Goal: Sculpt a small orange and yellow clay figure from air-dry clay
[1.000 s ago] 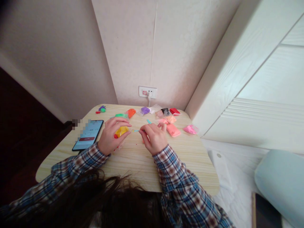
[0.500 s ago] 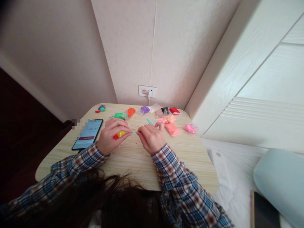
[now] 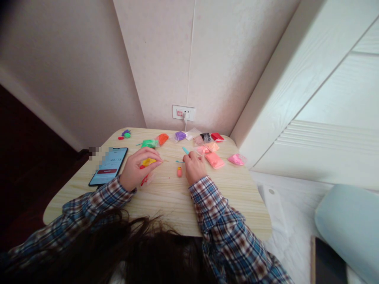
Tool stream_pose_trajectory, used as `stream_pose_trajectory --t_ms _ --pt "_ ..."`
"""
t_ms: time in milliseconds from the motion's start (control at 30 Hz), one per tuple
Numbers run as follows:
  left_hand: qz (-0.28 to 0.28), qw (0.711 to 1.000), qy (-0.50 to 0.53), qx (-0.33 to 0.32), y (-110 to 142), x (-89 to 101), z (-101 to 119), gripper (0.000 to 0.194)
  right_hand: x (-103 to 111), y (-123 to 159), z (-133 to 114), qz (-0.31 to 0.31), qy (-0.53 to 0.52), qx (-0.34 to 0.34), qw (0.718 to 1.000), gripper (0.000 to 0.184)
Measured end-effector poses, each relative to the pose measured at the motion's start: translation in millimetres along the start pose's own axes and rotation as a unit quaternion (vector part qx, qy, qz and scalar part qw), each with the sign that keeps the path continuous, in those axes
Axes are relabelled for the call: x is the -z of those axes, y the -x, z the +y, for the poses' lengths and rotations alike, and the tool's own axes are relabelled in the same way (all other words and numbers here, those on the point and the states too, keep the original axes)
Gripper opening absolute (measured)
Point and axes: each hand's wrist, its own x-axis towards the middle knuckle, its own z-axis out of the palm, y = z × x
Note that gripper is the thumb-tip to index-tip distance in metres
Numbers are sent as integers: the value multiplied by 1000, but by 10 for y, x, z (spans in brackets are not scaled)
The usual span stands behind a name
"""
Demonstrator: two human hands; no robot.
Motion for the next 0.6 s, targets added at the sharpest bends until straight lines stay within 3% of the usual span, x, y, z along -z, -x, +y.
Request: stream_pose_trajectory --t_ms 67,133,233,300,400,600 --pt "-1 1000 14 9 -1 -5 -2 12 48 0 -19 5 -13 -6 1000 22" --pt "-1 1000 25 17 -4 -9 -4 12 149 7 -66 48 -61 3 997 19" --pt "-10 999 40 21 -8 -18 -6 12 327 32 -172 145 -203 95 964 13" --pt "-21 998 51 17 -8 -25 -11 12 409 55 -241 168 -257 149 940 11" --pt "-39 997 66 16 -3 -38 -27 12 441 83 -300 182 -273 185 926 11" --pt "-63 991 105 60 8 -50 -45 16 371 87 -289 215 -229 204 927 9"
